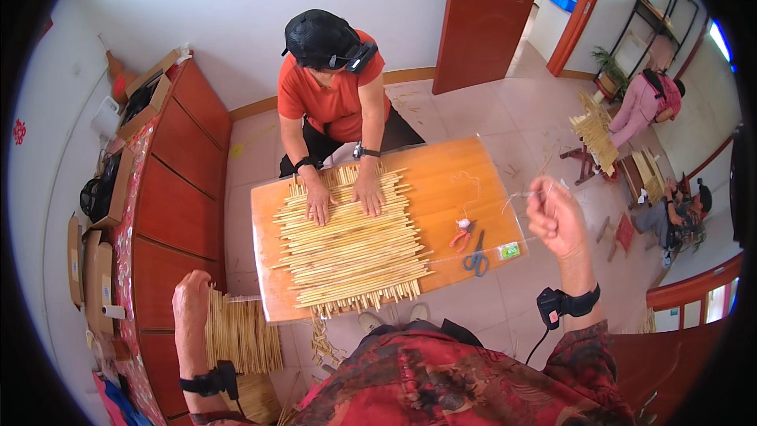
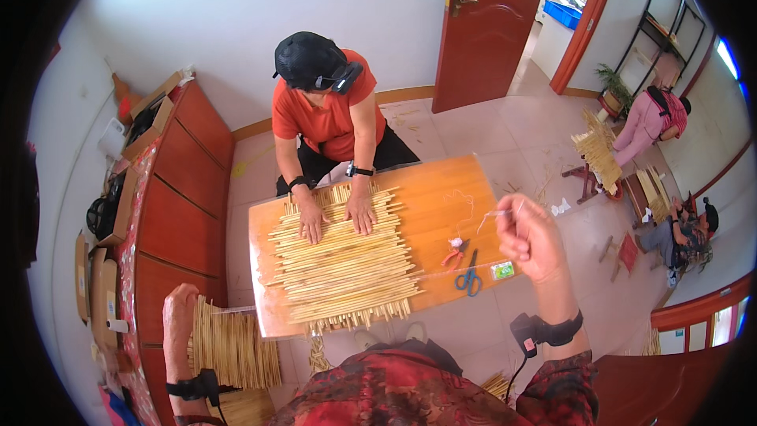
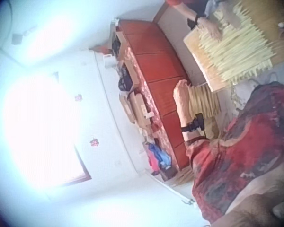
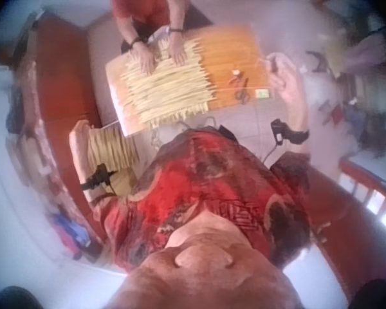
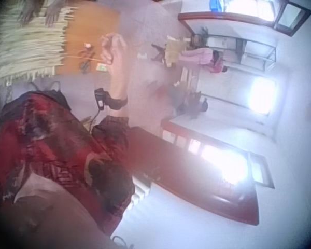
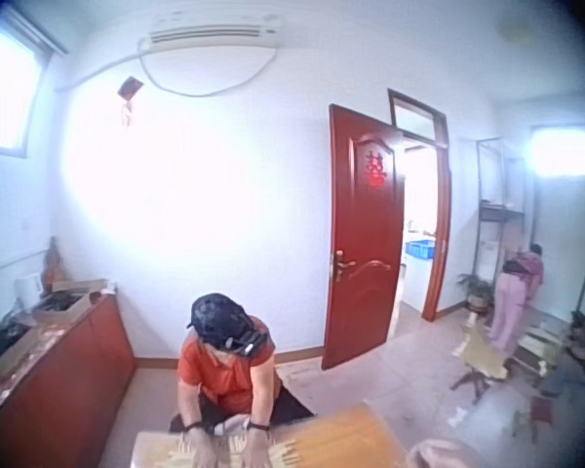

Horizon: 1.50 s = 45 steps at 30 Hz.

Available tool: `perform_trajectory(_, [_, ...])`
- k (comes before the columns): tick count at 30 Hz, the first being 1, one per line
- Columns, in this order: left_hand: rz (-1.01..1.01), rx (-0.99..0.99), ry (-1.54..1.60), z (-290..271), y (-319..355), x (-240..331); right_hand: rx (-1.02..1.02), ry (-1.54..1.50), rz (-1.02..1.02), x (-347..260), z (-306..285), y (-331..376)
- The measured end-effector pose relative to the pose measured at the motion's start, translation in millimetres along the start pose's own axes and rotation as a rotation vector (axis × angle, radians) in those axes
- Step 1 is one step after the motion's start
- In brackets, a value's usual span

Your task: The person ties long wooden rods together with white string to assemble a mat on a workbench, using scissors to trim the string.

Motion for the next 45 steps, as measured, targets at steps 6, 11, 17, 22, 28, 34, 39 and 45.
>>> perform_trajectory(6, [-0.06,-0.067,-0.04,-0.5,3.5,6.5,-0.054,0.873,-0.262,22.3,-3.6,16.5])
perform_trajectory(11, [0.038,0.009,-0.13,-5.9,-8.5,32.1,-0.144,1.327,-0.203,39.6,4.1,26.5])
perform_trajectory(17, [0.223,0.057,-0.071,-34.0,-23.2,92.4,-0.109,1.43,-0.186,61.7,-25.7,34.8])
perform_trajectory(22, [0.257,-0.167,-0.009,-46.3,-33.9,133.8,-0.135,1.245,-0.017,95.0,-45.1,33.8])
perform_trajectory(28, [0.301,-0.296,0.153,-68.2,-43.9,169.0,-0.054,1.055,0.069,123.2,-69.7,30.3])
perform_trajectory(34, [0.459,0.001,0.434,-106.0,-61.2,207.5,-0.181,1.086,-0.035,135.2,-40.7,21.8])
perform_trajectory(39, [0.581,0.162,0.544,-117.6,-67.8,238.8,-0.183,0.99,-0.207,123.2,-13.7,10.8])
perform_trajectory(45, [0.626,0.256,0.512,-154.5,-64.7,248.7,-0.317,1.31,-0.308,144.7,3.1,-1.7])
Point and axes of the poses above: each hand's wrist, its own y-axis away from the middle knuckle, its own z-axis out of the palm, x = y × z, the point moved 7 cm from there along -y, towards the middle knuckle
